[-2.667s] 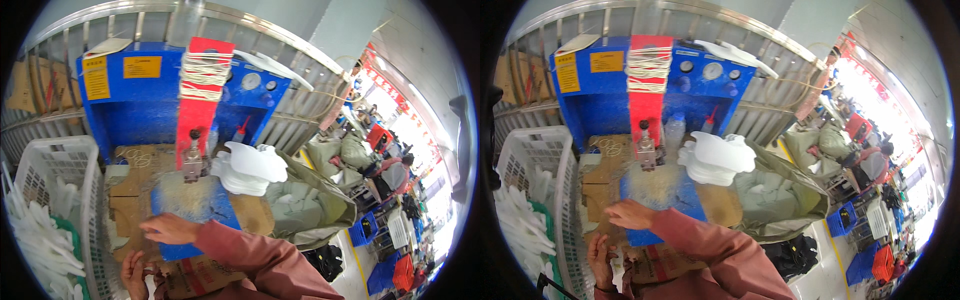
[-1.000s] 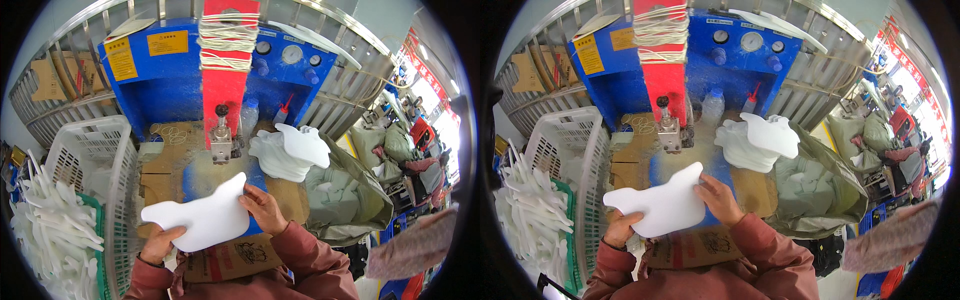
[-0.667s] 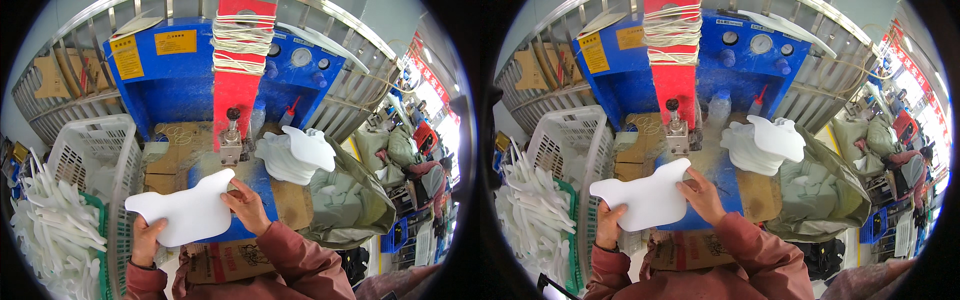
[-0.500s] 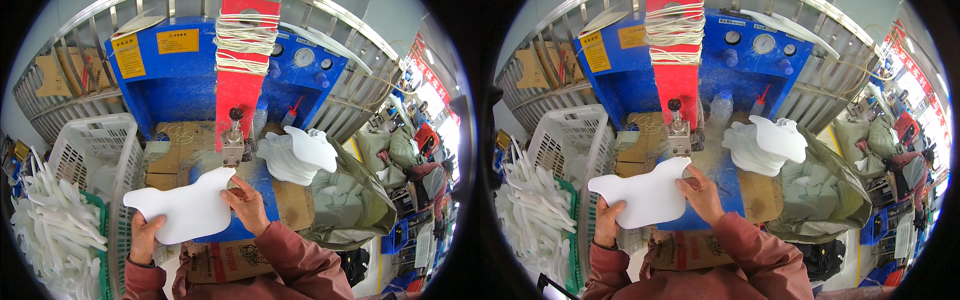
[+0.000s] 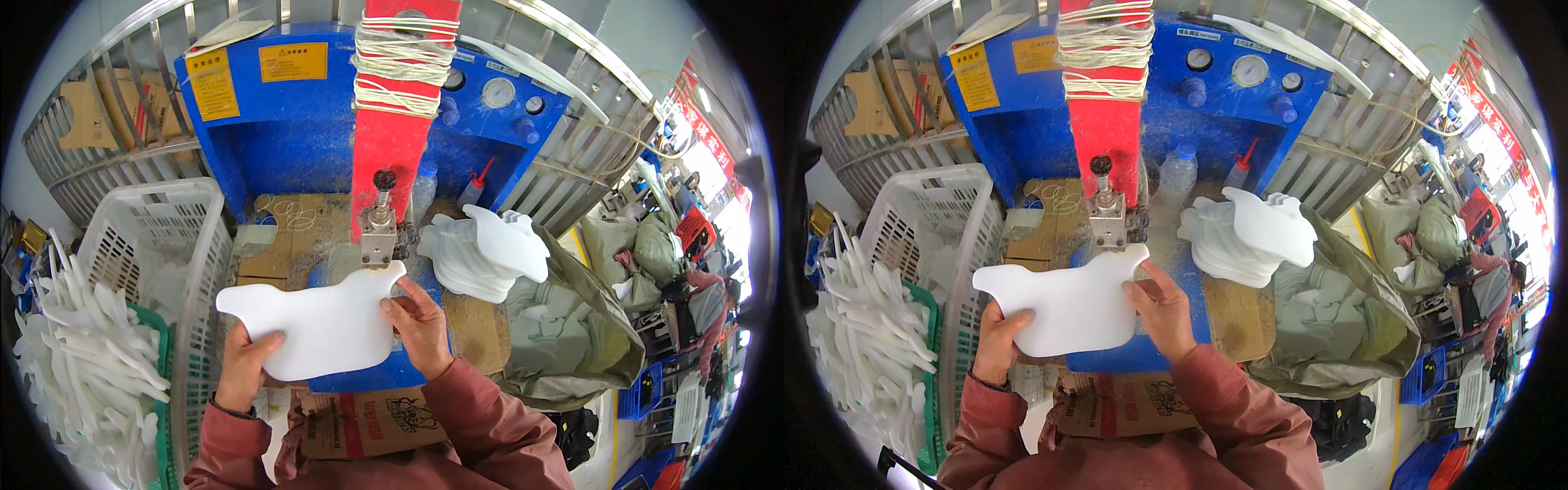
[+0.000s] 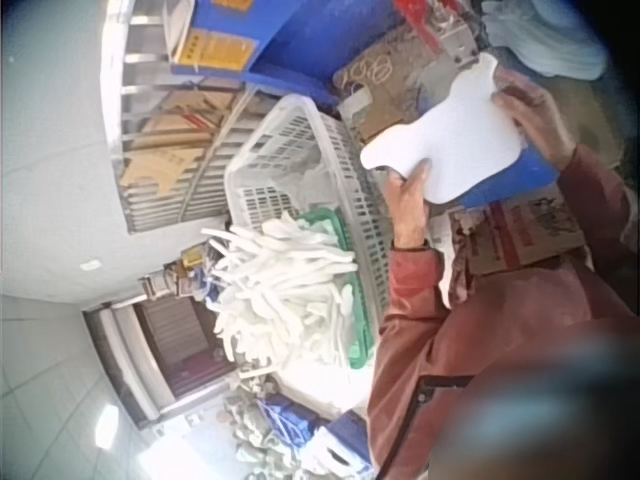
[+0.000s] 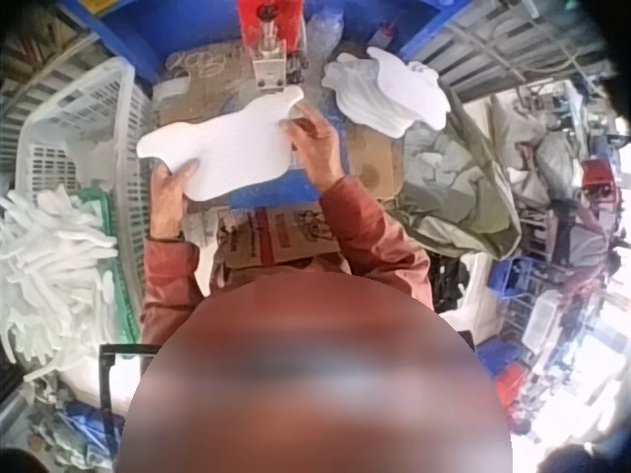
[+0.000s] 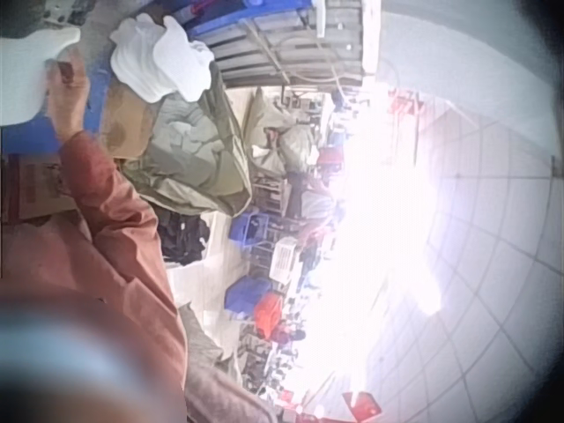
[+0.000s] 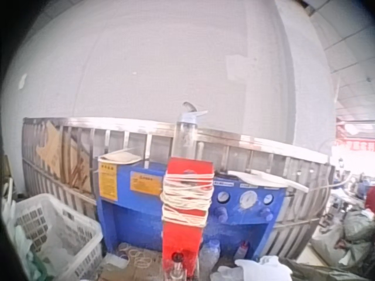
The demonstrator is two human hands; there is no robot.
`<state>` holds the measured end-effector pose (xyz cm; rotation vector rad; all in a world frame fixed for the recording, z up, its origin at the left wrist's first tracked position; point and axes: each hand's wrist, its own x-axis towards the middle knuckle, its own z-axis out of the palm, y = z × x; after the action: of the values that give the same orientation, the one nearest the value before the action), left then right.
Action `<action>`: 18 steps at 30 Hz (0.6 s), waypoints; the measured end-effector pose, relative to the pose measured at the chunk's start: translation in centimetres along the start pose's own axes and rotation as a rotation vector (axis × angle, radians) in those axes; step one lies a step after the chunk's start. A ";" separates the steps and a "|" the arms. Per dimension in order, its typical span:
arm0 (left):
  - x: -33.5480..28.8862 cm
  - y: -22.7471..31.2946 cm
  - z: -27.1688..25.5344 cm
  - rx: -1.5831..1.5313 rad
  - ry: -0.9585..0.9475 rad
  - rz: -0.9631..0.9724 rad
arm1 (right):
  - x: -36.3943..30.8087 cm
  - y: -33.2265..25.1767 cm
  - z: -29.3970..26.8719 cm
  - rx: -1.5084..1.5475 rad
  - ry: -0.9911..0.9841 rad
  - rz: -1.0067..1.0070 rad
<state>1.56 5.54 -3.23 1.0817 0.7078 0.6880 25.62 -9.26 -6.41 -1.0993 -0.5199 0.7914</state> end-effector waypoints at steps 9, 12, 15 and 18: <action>2.3 0.0 1.3 0.029 -0.078 0.016 | 1.0 -1.8 -1.2 -0.074 0.063 -0.004; 3.0 -0.1 1.8 0.038 -0.107 0.009 | 1.2 -2.1 -1.6 -0.062 0.078 -0.019; 3.6 -0.2 2.3 0.019 -0.119 -0.005 | 1.4 -2.3 -2.1 -0.035 0.082 -0.050; 4.0 -0.3 2.7 -0.001 -0.131 -0.011 | 1.6 -2.1 -2.5 -0.011 0.089 -0.071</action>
<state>6.12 7.18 -3.39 1.1109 0.5997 0.6023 29.10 -9.97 -5.43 -1.1150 -0.4861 0.6750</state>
